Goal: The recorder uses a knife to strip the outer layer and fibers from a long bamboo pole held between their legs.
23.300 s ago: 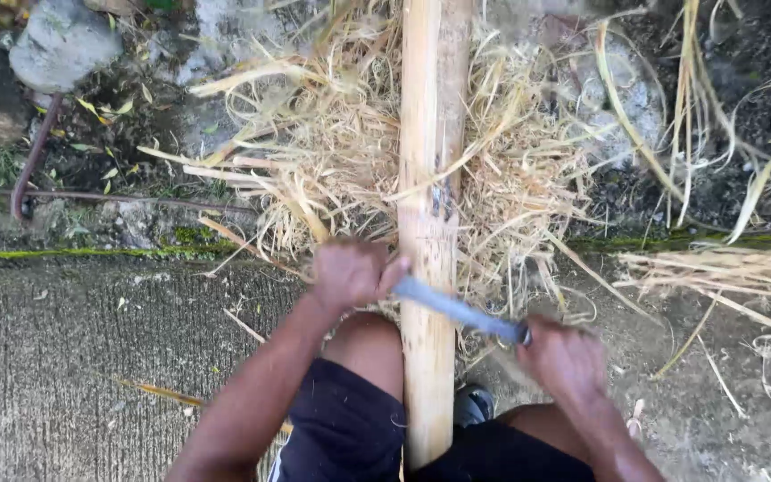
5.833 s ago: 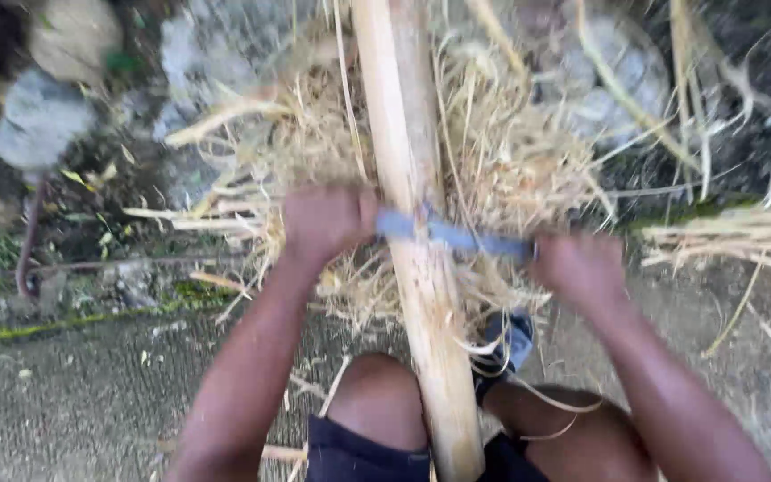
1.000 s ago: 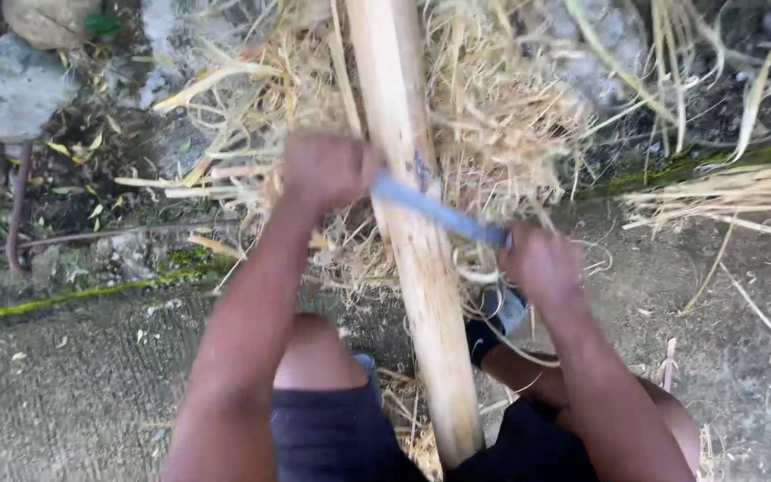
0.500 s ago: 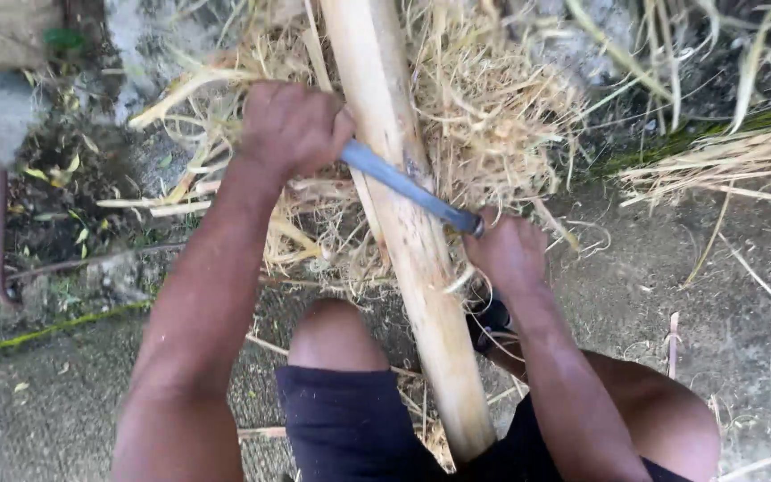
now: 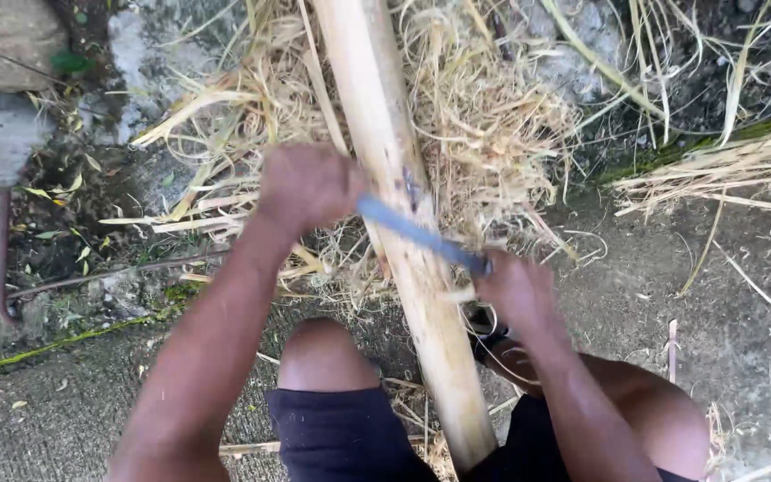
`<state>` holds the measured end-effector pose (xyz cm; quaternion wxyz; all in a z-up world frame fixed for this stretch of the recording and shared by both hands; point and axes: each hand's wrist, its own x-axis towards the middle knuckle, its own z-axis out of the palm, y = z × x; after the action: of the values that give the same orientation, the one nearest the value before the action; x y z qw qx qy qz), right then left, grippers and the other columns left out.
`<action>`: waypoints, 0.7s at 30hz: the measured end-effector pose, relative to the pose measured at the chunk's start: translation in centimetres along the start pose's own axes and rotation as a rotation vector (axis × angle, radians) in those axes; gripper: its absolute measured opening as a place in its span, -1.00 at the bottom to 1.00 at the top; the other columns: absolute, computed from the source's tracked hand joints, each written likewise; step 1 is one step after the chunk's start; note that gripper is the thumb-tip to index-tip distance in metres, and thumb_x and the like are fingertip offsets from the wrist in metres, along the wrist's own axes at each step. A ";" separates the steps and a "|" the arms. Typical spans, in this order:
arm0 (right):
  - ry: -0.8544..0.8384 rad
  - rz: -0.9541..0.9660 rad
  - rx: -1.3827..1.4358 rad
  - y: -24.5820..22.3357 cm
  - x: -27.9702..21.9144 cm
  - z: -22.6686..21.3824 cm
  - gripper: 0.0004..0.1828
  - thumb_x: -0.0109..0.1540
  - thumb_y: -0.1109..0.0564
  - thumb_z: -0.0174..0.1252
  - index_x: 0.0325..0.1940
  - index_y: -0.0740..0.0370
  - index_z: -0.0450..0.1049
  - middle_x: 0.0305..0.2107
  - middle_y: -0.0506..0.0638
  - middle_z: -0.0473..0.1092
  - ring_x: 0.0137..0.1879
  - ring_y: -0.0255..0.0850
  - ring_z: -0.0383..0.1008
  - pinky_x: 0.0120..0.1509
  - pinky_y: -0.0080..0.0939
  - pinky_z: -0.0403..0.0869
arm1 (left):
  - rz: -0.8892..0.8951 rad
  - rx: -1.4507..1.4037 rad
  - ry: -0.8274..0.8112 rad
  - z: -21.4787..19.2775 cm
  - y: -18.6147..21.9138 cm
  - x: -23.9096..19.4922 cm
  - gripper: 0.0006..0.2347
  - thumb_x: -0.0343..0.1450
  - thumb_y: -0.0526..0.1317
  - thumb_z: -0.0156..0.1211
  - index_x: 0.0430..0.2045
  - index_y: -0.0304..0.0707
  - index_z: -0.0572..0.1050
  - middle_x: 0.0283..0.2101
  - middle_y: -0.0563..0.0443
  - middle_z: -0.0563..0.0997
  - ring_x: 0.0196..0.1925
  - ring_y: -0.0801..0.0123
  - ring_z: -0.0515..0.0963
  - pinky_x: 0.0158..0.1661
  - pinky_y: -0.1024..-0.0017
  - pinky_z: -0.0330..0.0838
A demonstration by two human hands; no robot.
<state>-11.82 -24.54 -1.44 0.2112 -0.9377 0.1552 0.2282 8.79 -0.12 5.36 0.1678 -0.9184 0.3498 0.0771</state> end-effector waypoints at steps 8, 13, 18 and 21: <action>0.052 0.009 0.135 2.5 3.0 5.5 -0.74 0.29 -0.02 0.16 -0.13 0.21 0.54 -0.77 0.03 0.39 -0.71 -0.18 0.36 -0.58 -0.02 0.45 | 0.024 -0.056 -0.065 -0.1 -1.1 0.7 -0.52 0.52 0.12 -0.28 -0.46 -0.10 0.64 -0.51 0.00 0.66 -0.48 0.29 0.63 -0.38 0.12 0.48; 0.286 -0.207 0.039 4.3 -3.5 5.9 -0.75 0.15 0.00 0.24 -0.23 0.21 0.60 -0.78 0.09 0.39 -0.70 -0.09 0.39 -0.54 0.11 0.47 | -0.007 -0.132 -0.127 -1.0 3.2 -2.5 -0.53 0.46 0.13 -0.29 -0.44 -0.05 0.64 -0.41 -0.07 0.68 -0.41 0.25 0.63 -0.31 0.08 0.45; 0.214 -0.166 0.057 3.2 1.4 7.6 -0.86 0.18 0.11 0.19 -0.30 0.21 0.59 -0.68 0.12 0.47 -0.63 -0.08 0.47 -0.47 0.04 0.51 | -0.083 -0.141 -0.297 -0.2 1.0 -1.2 -0.53 0.49 0.12 -0.33 -0.43 -0.12 0.59 -0.48 -0.02 0.63 -0.49 0.31 0.56 -0.40 0.18 0.37; 0.266 -0.170 0.057 2.8 1.4 5.4 -0.88 0.17 0.14 0.20 -0.30 0.22 0.59 -0.64 0.12 0.50 -0.59 -0.11 0.49 -0.41 0.00 0.51 | -0.132 -0.122 -0.159 -2.5 0.9 -2.7 -0.56 0.49 0.04 -0.32 -0.52 -0.12 0.56 -0.55 0.02 0.58 -0.55 0.35 0.49 -0.41 0.19 0.30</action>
<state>-13.68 -24.66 -7.43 0.2337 -0.9631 0.1081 0.0789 6.23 -0.01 8.19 0.1437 -0.9389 0.2690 0.1597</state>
